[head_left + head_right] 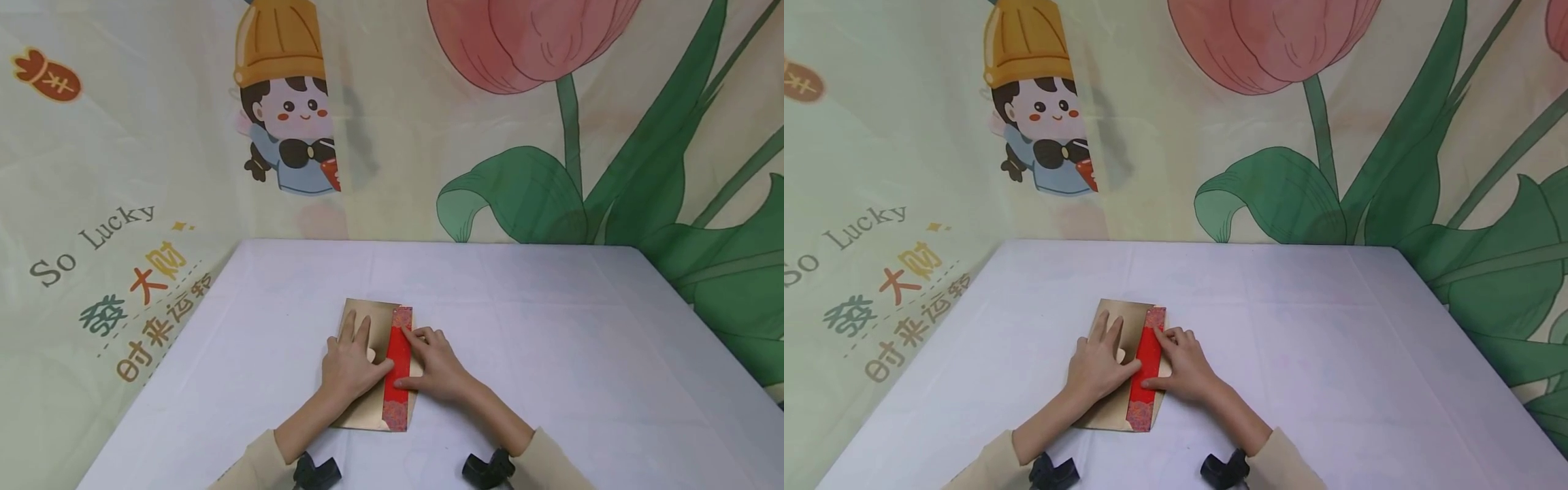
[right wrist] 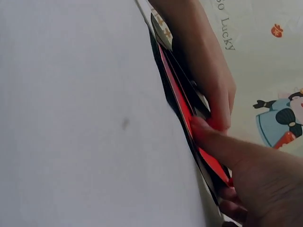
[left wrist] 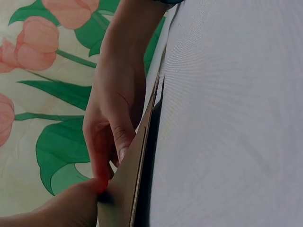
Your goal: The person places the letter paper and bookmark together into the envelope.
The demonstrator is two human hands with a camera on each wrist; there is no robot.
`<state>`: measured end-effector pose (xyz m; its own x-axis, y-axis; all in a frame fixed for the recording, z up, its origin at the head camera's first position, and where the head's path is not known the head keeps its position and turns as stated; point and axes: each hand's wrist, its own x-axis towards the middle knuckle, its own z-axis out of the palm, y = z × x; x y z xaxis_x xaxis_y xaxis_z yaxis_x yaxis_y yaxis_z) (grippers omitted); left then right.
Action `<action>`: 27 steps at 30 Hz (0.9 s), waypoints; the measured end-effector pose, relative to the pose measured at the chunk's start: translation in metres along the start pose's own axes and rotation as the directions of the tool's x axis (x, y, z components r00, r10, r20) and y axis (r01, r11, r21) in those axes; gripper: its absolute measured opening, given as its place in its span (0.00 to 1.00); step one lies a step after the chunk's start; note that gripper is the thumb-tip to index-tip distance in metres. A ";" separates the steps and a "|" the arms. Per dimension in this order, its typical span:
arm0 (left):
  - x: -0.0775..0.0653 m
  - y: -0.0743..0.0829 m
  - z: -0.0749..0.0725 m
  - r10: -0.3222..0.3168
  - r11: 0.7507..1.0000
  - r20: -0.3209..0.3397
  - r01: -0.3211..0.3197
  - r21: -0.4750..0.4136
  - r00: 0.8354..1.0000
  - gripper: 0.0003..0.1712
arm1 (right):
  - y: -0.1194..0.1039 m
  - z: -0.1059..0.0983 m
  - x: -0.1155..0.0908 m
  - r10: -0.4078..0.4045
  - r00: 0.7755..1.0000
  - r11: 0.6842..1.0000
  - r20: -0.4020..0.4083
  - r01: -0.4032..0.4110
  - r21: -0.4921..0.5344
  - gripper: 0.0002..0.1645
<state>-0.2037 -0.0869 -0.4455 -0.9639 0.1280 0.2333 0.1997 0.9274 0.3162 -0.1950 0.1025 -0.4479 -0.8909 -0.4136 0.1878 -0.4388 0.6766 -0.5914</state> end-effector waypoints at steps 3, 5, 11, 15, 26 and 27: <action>0.000 0.000 0.000 -0.002 1.000 0.004 0.002 0.005 1.000 0.47 | 0.000 -0.002 0.000 -0.004 1.000 1.000 0.010 0.003 0.006 0.56; 0.000 -0.001 0.001 -0.001 1.000 0.003 0.001 0.007 1.000 0.47 | -0.001 -0.002 0.001 -0.025 1.000 1.000 0.013 0.025 0.011 0.56; 0.000 -0.002 0.001 0.001 1.000 -0.009 -0.001 0.000 1.000 0.47 | 0.002 -0.005 0.004 -0.038 0.998 0.999 0.044 0.040 -0.031 0.54; 0.000 -0.001 0.001 0.006 1.000 -0.013 -0.006 -0.001 1.000 0.47 | 0.006 -0.010 0.002 0.002 0.995 1.000 0.098 -0.002 0.007 0.50; 0.001 0.000 0.001 0.014 1.000 0.001 -0.014 0.026 1.000 0.47 | 0.003 -0.009 0.001 -0.029 0.991 0.997 0.128 0.019 0.075 0.51; 0.001 0.000 0.001 0.012 1.000 -0.001 -0.012 0.028 1.000 0.47 | 0.002 -0.009 0.001 -0.029 0.991 0.997 0.128 0.020 0.074 0.51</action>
<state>-0.2050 -0.0862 -0.4461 -0.9613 0.1387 0.2382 0.2061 0.9354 0.2874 -0.1979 0.1091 -0.4423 -0.8551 -0.5081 0.1030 -0.4467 0.6212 -0.6439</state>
